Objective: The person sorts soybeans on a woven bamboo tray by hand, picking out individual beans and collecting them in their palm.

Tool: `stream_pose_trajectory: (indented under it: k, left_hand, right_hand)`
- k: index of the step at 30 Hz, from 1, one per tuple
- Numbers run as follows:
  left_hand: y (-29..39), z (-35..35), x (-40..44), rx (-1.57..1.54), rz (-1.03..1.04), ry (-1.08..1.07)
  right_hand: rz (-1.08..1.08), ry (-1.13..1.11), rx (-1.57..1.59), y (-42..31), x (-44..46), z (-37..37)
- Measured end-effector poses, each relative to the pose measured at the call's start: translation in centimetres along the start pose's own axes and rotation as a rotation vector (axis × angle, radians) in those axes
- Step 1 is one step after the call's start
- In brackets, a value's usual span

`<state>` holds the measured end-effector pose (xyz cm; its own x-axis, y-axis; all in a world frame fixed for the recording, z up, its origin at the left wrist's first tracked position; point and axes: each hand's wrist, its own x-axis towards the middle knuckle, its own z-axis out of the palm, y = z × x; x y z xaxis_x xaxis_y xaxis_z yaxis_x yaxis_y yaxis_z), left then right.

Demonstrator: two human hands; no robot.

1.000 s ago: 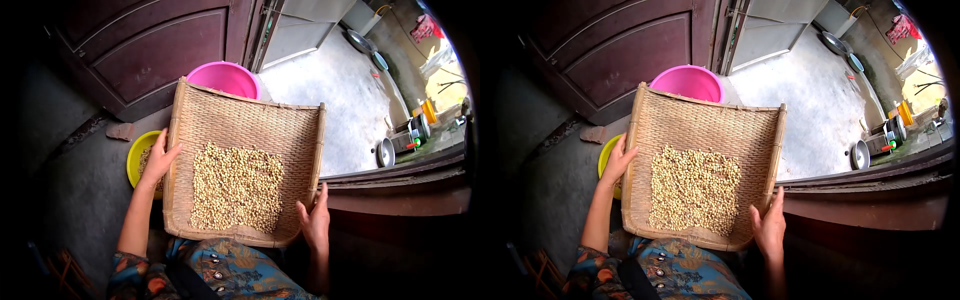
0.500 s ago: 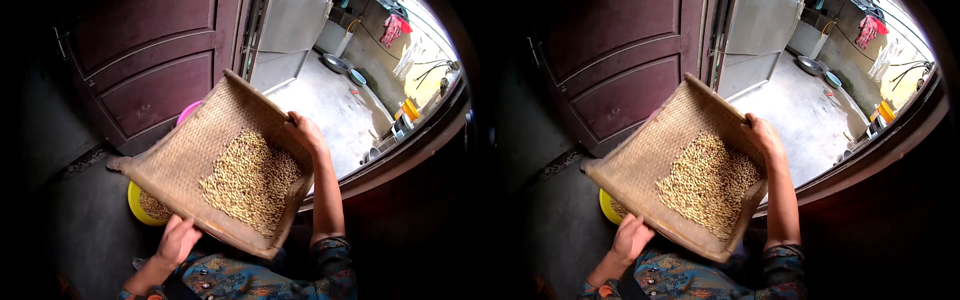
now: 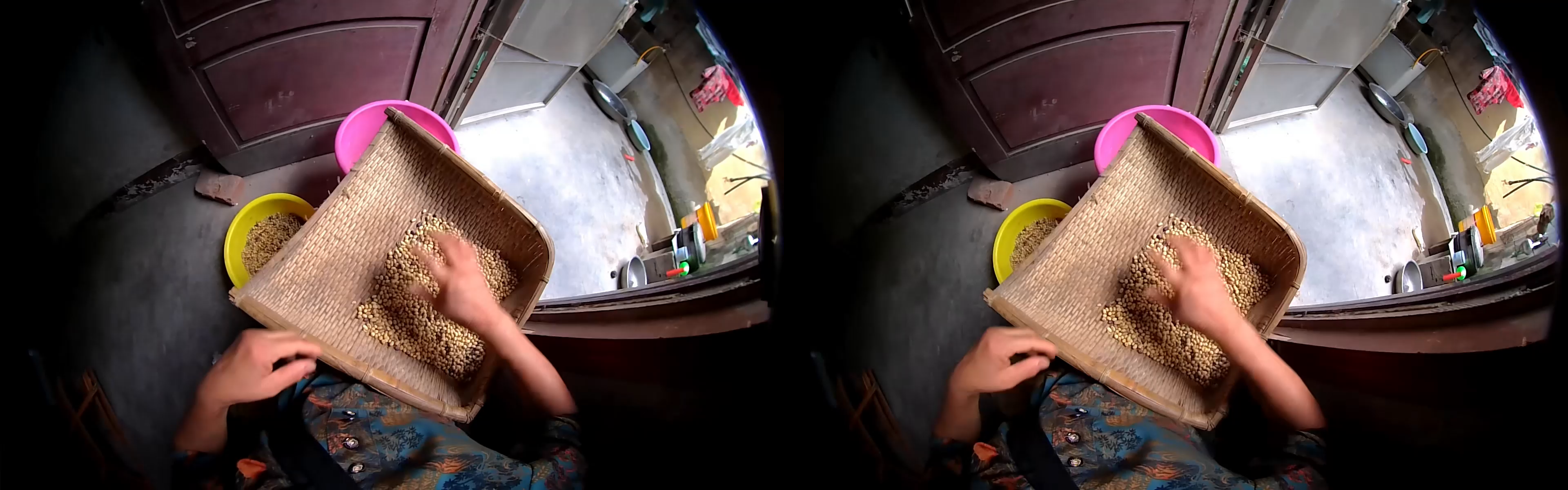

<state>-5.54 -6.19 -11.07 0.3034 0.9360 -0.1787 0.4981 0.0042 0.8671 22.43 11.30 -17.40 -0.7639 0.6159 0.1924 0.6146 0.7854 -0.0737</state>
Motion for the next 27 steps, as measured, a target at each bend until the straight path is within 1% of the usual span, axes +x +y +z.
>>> stream_pose_trajectory:
  k: [1, 2, 3, 4, 5, 7, 9, 11, 13, 15, 18, 21, 23, 25, 26, 27]
  left_hand:
    - [-1.0, 1.1, 1.4, 0.183, 0.193, 0.234]
    - [-2.3, 1.8, 2.2, 0.219, 0.21, 0.21]
    - [-3.6, 2.4, 3.0, 0.26, 0.233, 0.186]
    - [-4.5, 3.7, 3.6, 0.295, 0.286, 0.188]
    - [-4.9, 4.7, 3.8, 0.359, 0.329, 0.182]
    - [-5.1, 6.0, 4.2, 0.359, 0.415, 0.207]
    - [-6.8, 6.8, 4.6, 0.319, 0.453, 0.229]
    - [-7.2, 7.2, 4.8, 0.309, 0.479, 0.264]
    - [-7.1, 7.0, 4.9, 0.331, 0.498, 0.296]
    - [-6.8, 7.0, 5.1, 0.341, 0.516, 0.348]
    - [-6.5, 6.9, 5.0, 0.391, 0.5, 0.342]
    - [-5.6, 6.7, 4.9, 0.434, 0.487, 0.347]
    - [-4.0, 6.0, 5.2, 0.45, 0.485, 0.355]
    - [-0.9, 4.3, 5.9, 0.466, 0.473, 0.364]
    - [0.3, 3.5, 6.4, 0.443, 0.494, 0.398]
    - [1.2, 2.4, 7.2, 0.425, 0.519, 0.433]
  right_hand:
    - [-0.163, -0.1, 0.189, -2.9, -0.6, 0.4]
    - [-0.32, -0.176, 0.298, -5.0, -1.3, 1.5]
    - [-0.439, -0.204, 0.384, -6.5, -1.9, 2.9]
    - [-0.583, -0.24, 0.325, -7.0, -2.2, 4.3]
    - [-0.577, -0.219, 0.388, -7.2, -2.4, 5.3]
    - [-0.559, -0.198, 0.31, -6.0, -2.3, 6.8]
    - [-0.608, -0.156, 0.225, -3.8, -1.9, 8.1]
    - [-0.572, -0.162, 0.121, -1.5, -0.5, 8.2]
    - [-0.509, -0.115, -0.043, 1.7, 1.8, 8.4]
    - [-0.384, -0.104, -0.165, 5.4, 3.5, 7.8]
    - [-0.296, -0.074, -0.17, 8.6, 3.8, 5.5]
    - [-0.209, -0.069, -0.024, 4.7, 2.2, 3.8]
    - [-0.319, -0.142, 0.172, -0.1, 0.5, 3.5]
    - [-0.49, -0.212, 0.292, -2.9, 0.0, 3.2]
    - [-0.444, -0.127, 0.305, -3.0, 0.0, 3.5]
    - [-0.394, -0.099, 0.323, -2.8, 1.2, 2.3]
